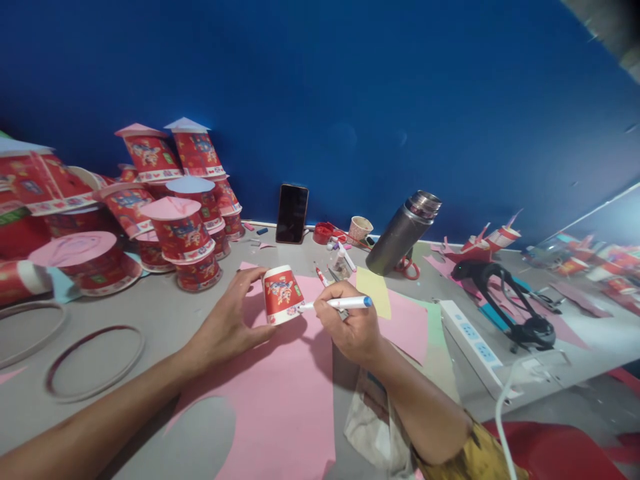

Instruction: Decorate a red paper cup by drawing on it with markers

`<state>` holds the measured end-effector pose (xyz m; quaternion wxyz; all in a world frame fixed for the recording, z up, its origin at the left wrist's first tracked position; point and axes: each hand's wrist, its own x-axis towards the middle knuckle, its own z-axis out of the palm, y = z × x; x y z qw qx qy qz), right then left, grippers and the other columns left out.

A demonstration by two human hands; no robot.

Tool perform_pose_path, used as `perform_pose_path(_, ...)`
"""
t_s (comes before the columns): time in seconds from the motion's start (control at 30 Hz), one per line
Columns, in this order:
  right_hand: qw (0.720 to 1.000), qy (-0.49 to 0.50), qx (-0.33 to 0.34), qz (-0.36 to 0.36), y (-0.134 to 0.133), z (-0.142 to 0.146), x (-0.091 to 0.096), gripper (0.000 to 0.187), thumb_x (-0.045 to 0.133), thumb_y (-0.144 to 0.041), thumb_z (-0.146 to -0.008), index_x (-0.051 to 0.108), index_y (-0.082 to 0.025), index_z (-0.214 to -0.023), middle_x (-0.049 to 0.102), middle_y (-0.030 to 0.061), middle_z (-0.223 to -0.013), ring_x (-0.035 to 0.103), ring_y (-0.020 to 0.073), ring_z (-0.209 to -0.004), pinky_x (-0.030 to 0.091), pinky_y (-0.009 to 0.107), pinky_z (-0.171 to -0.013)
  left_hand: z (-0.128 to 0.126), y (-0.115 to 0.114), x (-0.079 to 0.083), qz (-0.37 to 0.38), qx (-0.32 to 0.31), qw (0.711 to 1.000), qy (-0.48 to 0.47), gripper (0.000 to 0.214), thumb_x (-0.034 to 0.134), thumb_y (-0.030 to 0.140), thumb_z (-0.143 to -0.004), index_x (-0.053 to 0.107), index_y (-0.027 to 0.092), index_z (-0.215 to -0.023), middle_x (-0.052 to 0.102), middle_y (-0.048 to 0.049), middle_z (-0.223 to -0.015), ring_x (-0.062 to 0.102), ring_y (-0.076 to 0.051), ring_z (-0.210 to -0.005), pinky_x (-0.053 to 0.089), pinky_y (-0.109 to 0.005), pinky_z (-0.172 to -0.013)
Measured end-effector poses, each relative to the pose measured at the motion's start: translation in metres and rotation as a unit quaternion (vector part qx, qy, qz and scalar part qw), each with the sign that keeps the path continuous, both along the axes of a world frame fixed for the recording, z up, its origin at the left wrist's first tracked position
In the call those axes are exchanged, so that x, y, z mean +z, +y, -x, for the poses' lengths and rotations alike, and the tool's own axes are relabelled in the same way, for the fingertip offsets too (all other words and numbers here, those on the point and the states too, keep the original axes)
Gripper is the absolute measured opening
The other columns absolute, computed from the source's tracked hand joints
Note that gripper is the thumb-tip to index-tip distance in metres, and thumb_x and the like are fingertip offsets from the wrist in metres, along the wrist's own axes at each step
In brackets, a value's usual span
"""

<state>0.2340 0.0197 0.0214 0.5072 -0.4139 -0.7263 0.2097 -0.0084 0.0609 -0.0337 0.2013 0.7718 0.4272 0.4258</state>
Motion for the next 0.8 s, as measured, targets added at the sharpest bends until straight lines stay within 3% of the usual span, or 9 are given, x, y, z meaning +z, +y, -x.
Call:
perform_pose_path(0.23,0.999,0.0,-0.016,-0.029,0.0,-0.002,0.0,0.016,0.065,-0.031,-0.098,0.068,-0.022,-0.084,0.07,-0.0006,-0.069,0.059,0.0131,-0.056,0.047,0.024,-0.055,0.004,0.004,-0.008,-0.03,0.013,0.999,0.006,0.076,0.074,0.034,-0.08,0.046,0.031,-0.151,0.06,-0.0118,-0.15,0.059,-0.039,-0.141,0.056,-0.059,-0.113)
perform_pose_path(0.5,0.999,0.0,-0.006,-0.035,0.003,-0.001,-0.006,0.009,0.067,-0.028,-0.097,0.069,-0.021,-0.093,0.071,-0.0003,-0.073,0.059,0.0121,-0.055,0.046,0.024,-0.054,0.003,-0.003,0.009,-0.008,0.0,1.0,0.02,0.075,0.07,0.027,-0.079,0.044,0.027,-0.149,0.058,-0.0142,-0.149,0.059,-0.038,-0.14,0.054,-0.059,-0.117)
perform_pose_path(0.8,0.999,-0.012,0.0,-0.035,0.0,0.001,-0.006,0.006,0.067,-0.026,-0.096,0.07,-0.021,-0.095,0.071,-0.0002,-0.074,0.061,0.0129,-0.057,0.047,0.024,-0.054,0.004,-0.002,0.009,-0.053,0.006,0.998,0.033,0.077,0.069,0.024,-0.079,0.044,0.024,-0.152,0.054,-0.0144,-0.143,0.055,-0.039,-0.138,0.05,-0.062,-0.118)
